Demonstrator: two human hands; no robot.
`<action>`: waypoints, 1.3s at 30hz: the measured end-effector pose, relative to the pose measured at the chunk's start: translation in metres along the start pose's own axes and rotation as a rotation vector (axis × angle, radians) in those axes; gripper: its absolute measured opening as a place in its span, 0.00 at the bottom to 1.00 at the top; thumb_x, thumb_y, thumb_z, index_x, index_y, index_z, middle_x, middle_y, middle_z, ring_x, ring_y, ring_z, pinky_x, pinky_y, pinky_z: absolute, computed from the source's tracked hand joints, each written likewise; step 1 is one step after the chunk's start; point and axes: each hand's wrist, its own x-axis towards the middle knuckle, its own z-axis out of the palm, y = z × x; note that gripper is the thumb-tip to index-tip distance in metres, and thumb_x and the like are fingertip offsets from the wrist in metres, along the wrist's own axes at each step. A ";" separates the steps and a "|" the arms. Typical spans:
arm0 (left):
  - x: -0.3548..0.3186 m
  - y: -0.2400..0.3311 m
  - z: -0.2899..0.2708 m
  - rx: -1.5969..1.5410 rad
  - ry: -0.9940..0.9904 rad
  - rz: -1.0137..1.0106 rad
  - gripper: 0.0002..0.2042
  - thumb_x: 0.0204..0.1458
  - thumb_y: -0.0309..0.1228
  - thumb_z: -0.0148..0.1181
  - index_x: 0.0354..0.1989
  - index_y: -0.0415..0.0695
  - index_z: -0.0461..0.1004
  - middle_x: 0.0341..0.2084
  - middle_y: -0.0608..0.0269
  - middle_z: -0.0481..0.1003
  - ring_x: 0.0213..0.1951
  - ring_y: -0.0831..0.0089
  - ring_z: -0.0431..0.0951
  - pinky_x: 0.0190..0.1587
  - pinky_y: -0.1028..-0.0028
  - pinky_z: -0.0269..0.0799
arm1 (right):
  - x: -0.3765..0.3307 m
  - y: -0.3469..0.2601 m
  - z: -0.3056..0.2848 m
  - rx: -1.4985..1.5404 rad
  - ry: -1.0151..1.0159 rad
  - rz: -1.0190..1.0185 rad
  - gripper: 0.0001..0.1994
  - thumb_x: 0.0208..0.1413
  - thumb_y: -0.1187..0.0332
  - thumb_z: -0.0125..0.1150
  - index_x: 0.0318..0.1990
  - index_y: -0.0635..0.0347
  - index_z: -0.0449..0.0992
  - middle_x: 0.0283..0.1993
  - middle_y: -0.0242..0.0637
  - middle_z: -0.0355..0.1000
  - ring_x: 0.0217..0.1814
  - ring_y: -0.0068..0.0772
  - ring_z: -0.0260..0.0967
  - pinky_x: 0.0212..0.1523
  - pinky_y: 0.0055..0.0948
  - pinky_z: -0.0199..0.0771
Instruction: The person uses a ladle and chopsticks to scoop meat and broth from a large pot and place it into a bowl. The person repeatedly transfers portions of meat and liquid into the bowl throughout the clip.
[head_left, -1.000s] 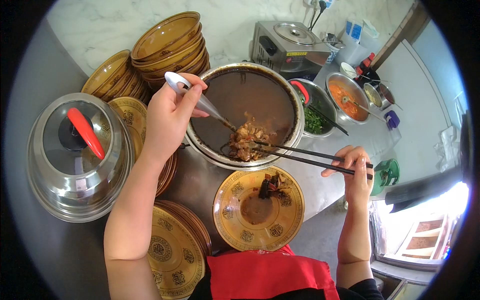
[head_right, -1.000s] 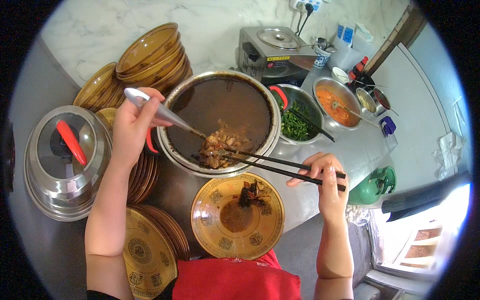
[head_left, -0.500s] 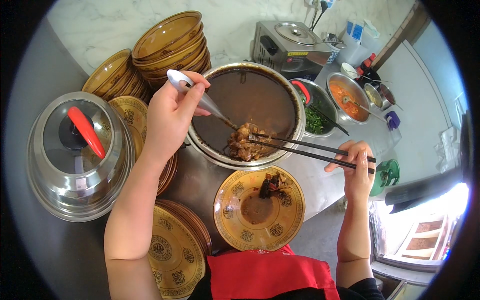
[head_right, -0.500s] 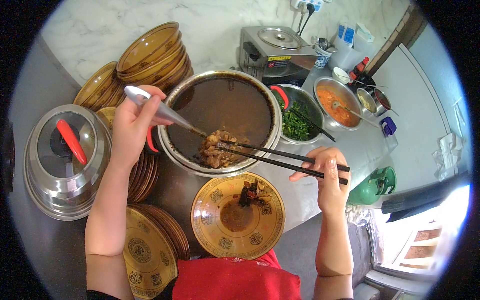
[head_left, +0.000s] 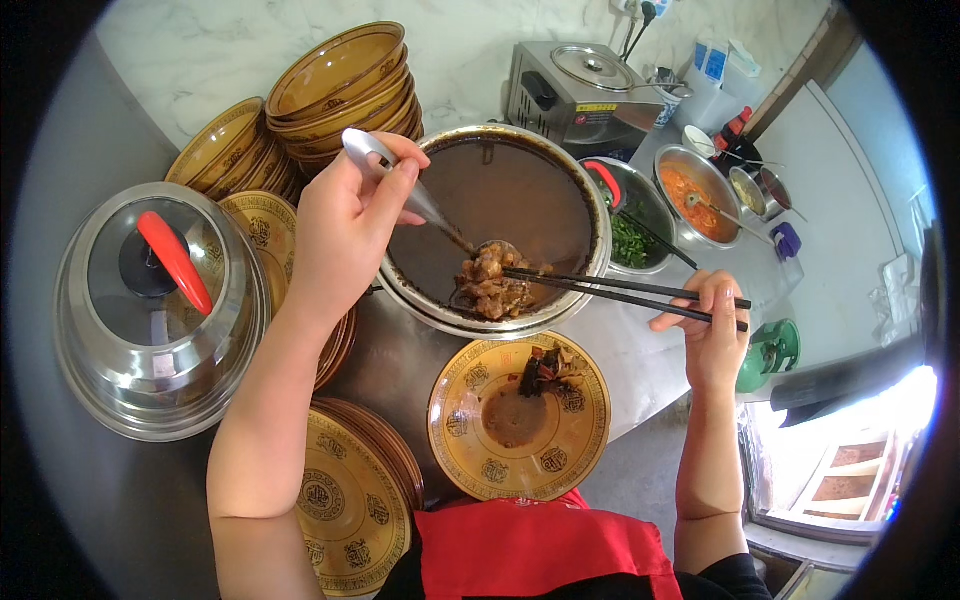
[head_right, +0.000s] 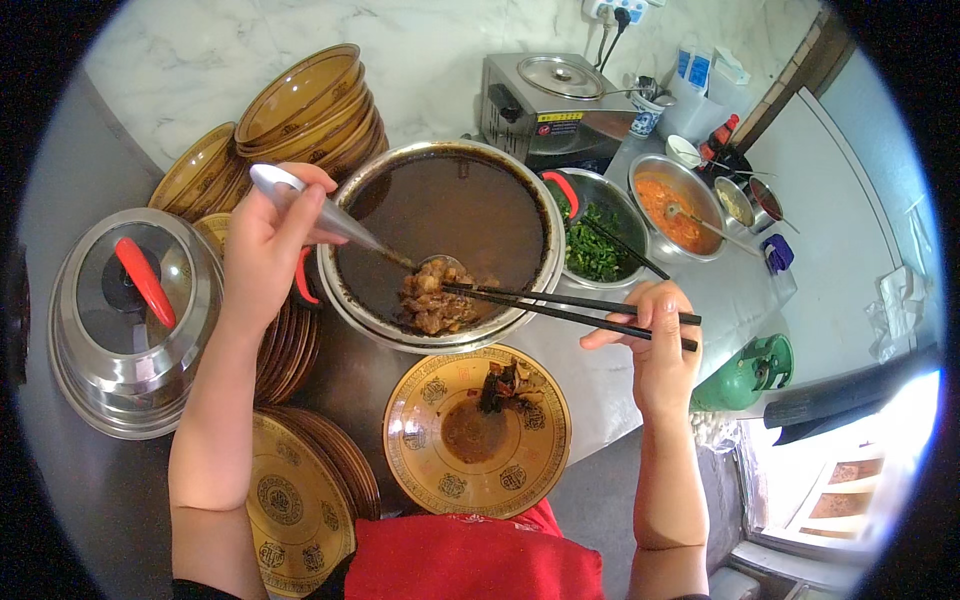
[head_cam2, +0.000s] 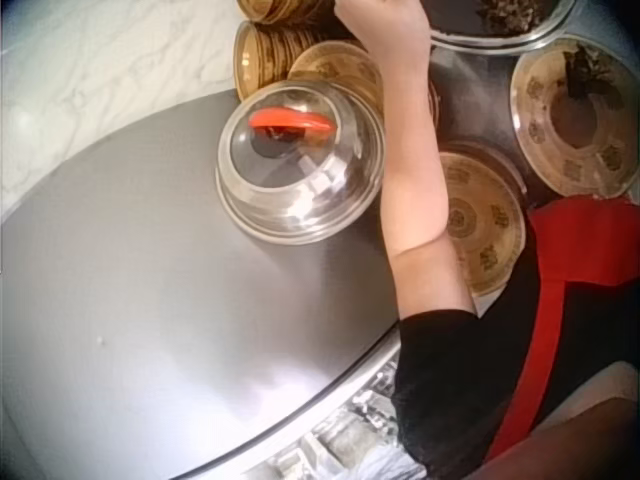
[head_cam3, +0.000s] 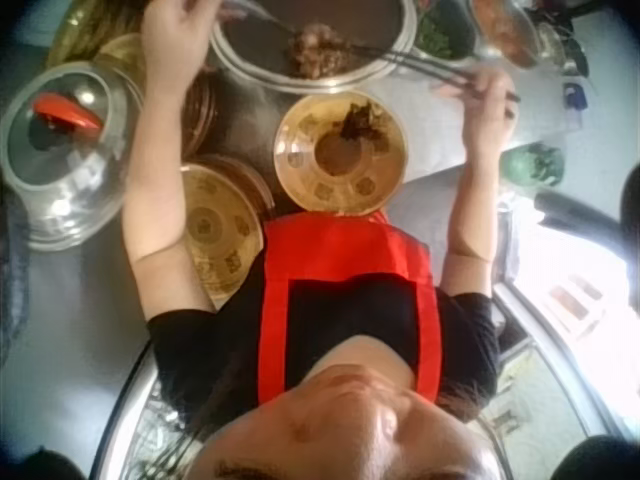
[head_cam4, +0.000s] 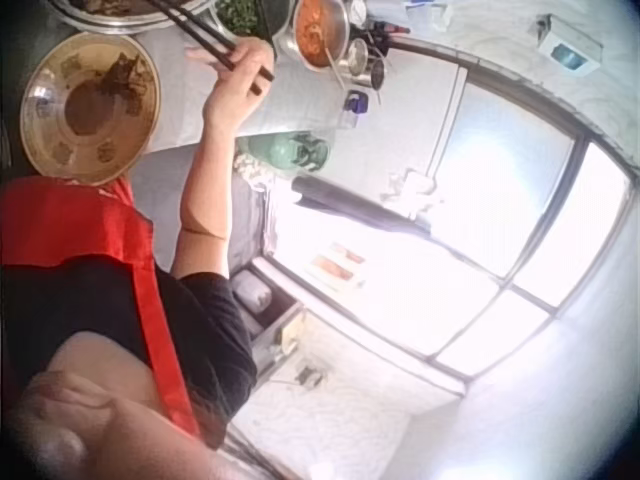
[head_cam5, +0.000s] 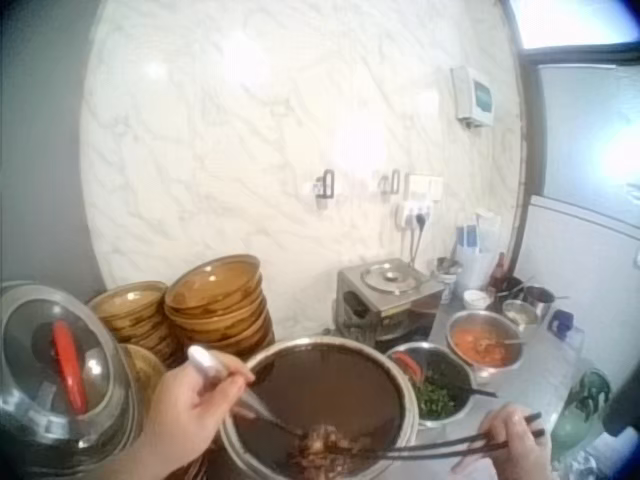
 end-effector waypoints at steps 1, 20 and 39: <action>0.000 0.000 0.000 0.000 0.002 0.000 0.05 0.50 0.27 0.46 0.32 0.39 0.67 0.20 0.70 0.64 0.22 0.87 0.64 0.26 0.82 0.70 | 0.000 0.000 -0.001 0.011 0.013 -0.002 0.16 0.55 0.61 0.37 0.21 0.62 0.56 0.23 0.36 0.56 0.20 0.31 0.63 0.22 0.32 0.75; -0.003 0.010 0.000 0.055 0.044 0.082 0.05 0.50 0.26 0.47 0.32 0.38 0.67 0.24 0.68 0.67 0.22 0.87 0.65 0.27 0.82 0.70 | -0.012 -0.018 -0.030 0.120 0.146 -0.042 0.15 0.55 0.61 0.36 0.21 0.59 0.53 0.20 0.40 0.55 0.14 0.36 0.63 0.18 0.24 0.68; -0.008 0.018 0.011 0.067 0.039 0.129 0.05 0.50 0.25 0.47 0.33 0.38 0.67 0.22 0.70 0.66 0.23 0.87 0.64 0.28 0.82 0.70 | -0.067 0.011 -0.081 -0.159 0.132 0.181 0.25 0.55 0.49 0.28 0.22 0.63 0.60 0.21 0.40 0.59 0.16 0.34 0.62 0.22 0.27 0.70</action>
